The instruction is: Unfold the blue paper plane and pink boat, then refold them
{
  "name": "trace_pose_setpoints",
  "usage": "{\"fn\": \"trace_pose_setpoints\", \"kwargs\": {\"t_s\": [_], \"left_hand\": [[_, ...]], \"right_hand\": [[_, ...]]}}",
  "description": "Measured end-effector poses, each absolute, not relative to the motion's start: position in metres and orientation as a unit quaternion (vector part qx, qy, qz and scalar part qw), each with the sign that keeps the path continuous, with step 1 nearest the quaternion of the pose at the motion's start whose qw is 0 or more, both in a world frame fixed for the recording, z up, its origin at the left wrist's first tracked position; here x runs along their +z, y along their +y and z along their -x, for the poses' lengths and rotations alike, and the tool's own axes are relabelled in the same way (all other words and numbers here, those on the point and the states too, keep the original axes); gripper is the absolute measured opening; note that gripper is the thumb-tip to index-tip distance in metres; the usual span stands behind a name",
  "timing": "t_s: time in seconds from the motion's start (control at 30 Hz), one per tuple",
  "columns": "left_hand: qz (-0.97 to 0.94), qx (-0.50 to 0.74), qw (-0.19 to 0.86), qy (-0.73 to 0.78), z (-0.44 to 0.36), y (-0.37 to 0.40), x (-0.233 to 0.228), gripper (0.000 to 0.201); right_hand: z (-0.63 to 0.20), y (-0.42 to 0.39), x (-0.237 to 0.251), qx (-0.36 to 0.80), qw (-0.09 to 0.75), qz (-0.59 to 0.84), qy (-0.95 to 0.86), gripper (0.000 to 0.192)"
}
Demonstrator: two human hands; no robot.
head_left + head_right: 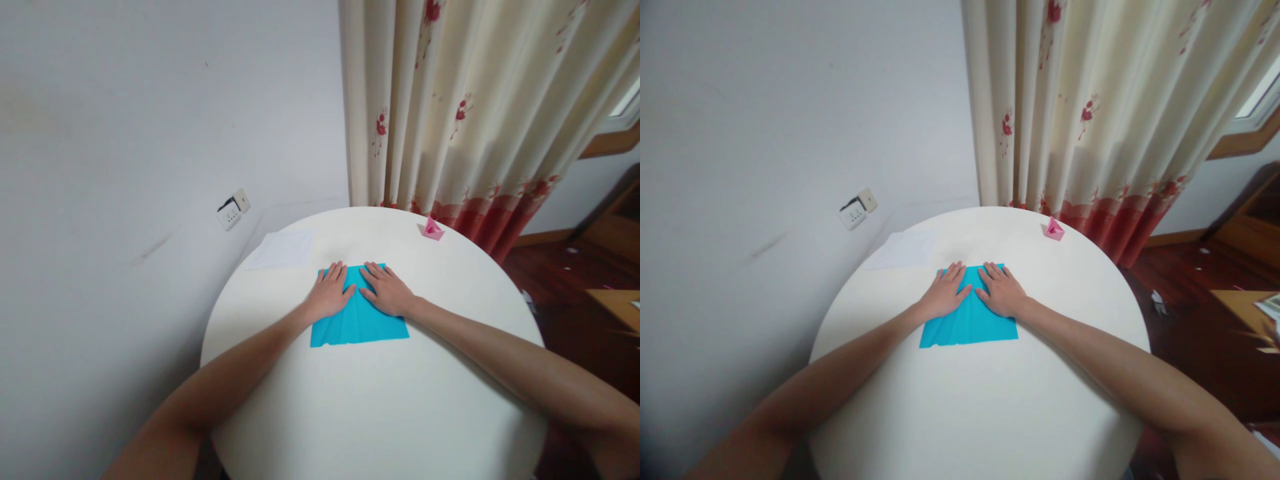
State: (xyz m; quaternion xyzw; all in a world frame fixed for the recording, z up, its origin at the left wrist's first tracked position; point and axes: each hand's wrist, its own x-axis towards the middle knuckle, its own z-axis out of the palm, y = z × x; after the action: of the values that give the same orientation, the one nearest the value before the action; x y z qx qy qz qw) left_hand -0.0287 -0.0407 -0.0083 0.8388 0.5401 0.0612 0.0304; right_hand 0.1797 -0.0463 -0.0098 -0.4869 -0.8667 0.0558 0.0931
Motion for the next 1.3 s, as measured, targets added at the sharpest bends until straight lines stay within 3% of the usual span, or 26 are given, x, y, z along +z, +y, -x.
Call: {"fn": "trace_pose_setpoints", "kwargs": {"t_s": [1.3], "left_hand": [[-0.883,0.056,0.053,0.463,0.0299,-0.0427,-0.0062,0.065]], "right_hand": [[-0.1804,-0.0467,-0.0110,0.030,0.089,0.491,-0.866,0.067]]}}
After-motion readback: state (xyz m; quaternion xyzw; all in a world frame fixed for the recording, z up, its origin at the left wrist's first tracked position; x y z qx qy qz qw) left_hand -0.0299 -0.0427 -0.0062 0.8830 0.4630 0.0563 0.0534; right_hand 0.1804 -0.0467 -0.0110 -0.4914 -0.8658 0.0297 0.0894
